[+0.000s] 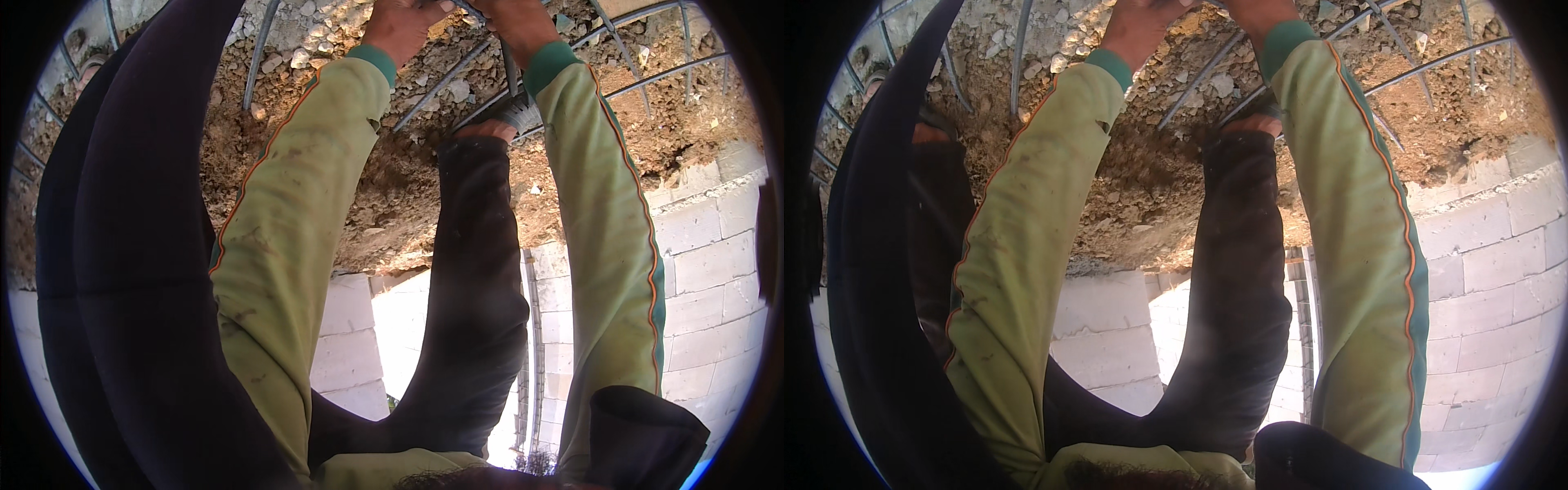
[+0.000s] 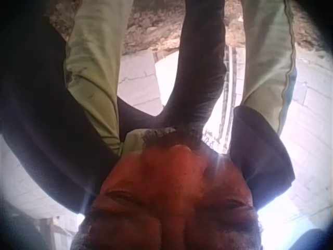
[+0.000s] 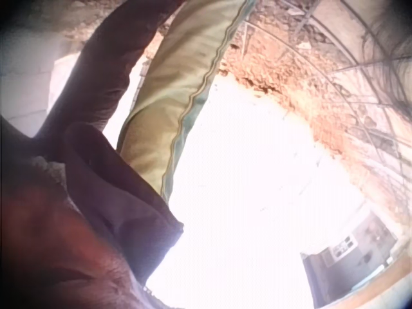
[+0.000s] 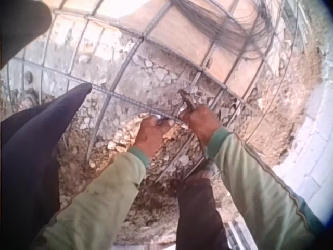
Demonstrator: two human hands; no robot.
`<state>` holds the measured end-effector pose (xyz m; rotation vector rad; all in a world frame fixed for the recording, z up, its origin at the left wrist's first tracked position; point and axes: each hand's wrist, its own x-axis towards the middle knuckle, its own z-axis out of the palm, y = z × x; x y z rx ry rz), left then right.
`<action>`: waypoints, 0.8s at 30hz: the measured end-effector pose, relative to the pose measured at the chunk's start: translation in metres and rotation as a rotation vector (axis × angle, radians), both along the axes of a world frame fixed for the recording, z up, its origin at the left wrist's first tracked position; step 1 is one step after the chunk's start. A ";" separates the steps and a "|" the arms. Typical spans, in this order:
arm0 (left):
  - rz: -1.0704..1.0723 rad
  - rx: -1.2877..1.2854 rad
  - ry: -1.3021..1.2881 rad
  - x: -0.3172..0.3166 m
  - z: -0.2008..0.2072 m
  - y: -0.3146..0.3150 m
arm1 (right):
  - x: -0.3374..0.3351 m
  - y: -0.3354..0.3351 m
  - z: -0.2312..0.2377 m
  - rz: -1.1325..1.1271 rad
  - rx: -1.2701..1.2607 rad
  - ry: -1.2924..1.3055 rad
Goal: The person uses pliers to twist and cut wire, securing a metal reinforcement mesh to vertical rebar at various points around a construction area.
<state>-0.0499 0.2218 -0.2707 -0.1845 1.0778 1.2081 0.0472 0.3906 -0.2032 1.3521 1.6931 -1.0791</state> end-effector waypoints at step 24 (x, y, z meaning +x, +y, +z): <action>0.528 -0.061 -0.261 0.037 -0.021 -0.013 | -0.016 0.008 0.029 -0.060 -0.082 0.223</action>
